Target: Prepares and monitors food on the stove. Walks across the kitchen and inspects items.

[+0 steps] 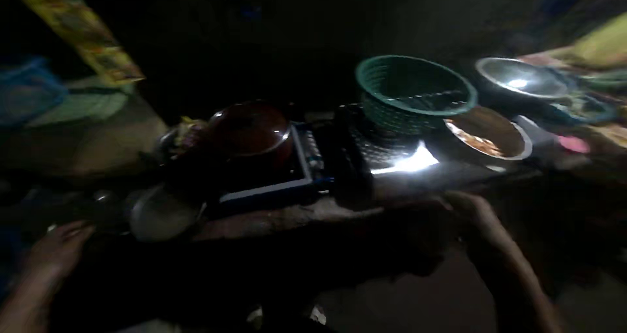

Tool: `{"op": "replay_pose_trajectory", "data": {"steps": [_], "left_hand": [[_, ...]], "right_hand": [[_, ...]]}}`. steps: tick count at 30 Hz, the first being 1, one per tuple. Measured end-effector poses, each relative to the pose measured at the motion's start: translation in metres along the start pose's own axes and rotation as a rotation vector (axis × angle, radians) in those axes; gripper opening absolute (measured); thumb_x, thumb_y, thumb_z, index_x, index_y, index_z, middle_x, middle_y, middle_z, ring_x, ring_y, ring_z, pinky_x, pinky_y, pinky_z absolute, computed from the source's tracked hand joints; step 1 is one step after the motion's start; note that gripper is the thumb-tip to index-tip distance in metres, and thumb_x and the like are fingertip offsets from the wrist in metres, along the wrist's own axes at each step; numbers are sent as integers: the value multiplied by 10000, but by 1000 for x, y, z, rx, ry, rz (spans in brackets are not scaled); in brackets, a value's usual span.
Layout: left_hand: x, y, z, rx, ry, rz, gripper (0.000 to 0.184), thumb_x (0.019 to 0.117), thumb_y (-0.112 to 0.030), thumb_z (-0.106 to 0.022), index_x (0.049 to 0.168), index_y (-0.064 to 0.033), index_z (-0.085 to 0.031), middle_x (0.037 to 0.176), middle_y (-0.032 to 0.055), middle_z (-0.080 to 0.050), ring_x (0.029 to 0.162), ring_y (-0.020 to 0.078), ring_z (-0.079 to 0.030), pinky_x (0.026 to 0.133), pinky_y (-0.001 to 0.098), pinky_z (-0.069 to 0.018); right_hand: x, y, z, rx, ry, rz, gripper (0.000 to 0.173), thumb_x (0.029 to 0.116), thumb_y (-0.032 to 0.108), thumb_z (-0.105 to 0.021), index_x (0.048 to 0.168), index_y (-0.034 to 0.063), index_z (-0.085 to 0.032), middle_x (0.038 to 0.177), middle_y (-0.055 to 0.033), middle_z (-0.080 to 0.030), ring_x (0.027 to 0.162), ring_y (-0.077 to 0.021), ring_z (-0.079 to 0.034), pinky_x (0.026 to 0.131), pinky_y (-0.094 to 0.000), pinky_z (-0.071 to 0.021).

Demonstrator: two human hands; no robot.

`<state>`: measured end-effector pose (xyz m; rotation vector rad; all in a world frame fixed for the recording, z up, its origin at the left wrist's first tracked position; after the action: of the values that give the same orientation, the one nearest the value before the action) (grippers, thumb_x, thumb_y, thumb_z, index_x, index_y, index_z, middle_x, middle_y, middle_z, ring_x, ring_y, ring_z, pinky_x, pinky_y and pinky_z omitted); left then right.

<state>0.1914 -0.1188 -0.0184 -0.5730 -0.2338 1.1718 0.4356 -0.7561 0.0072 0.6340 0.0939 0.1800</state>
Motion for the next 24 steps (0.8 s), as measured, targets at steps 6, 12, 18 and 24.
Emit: {"op": "replay_pose_trajectory", "data": {"steps": [6, 12, 18, 24], "left_hand": [[29, 21, 9, 14, 132, -165, 467, 1096, -229, -494, 1450, 74, -486, 1435, 344, -506, 1360, 485, -471, 1126, 628, -340], [61, 27, 2, -9, 345, -88, 463, 1125, -276, -407, 1390, 81, -536, 1339, 324, -563, 1199, 427, -557, 1042, 583, -402], [87, 33, -5, -103, 566, -58, 397, 1125, -306, -392, 1266, -6, -611, 1080, 110, -588, 780, 120, -473, 717, 304, -414], [88, 45, -15, -319, 625, -61, 333, 1124, -248, -389, 1133, -5, -616, 842, 17, -514, 611, 46, -443, 554, 190, -375]], "right_hand": [[-22, 181, -150, 21, 879, 503, 292, 1025, 83, -579, 1291, -14, -651, 1192, -245, -682, 1127, -367, -661, 1017, -520, -494], [-1, 298, -254, 114, 612, 528, 365, 1062, 137, -502, 1381, -9, -601, 1329, -219, -645, 1228, -334, -635, 1079, -475, -471], [20, 358, -307, -2, 512, 394, 367, 1060, 143, -493, 1372, -30, -578, 1352, -235, -615, 1277, -355, -594, 1095, -487, -447], [27, 371, -329, -2, 412, 234, 357, 1052, 179, -516, 1326, -30, -611, 1256, -244, -662, 1217, -369, -626, 1055, -505, -468]]}}
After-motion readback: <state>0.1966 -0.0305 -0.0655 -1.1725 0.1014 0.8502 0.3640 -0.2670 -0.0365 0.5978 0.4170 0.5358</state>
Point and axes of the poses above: each hand's wrist, its own x-axis towards the middle knuckle, its own z-axis out of the back of the hand, y = z × x, the point moved 1 cm from there along x, towards the middle knuckle
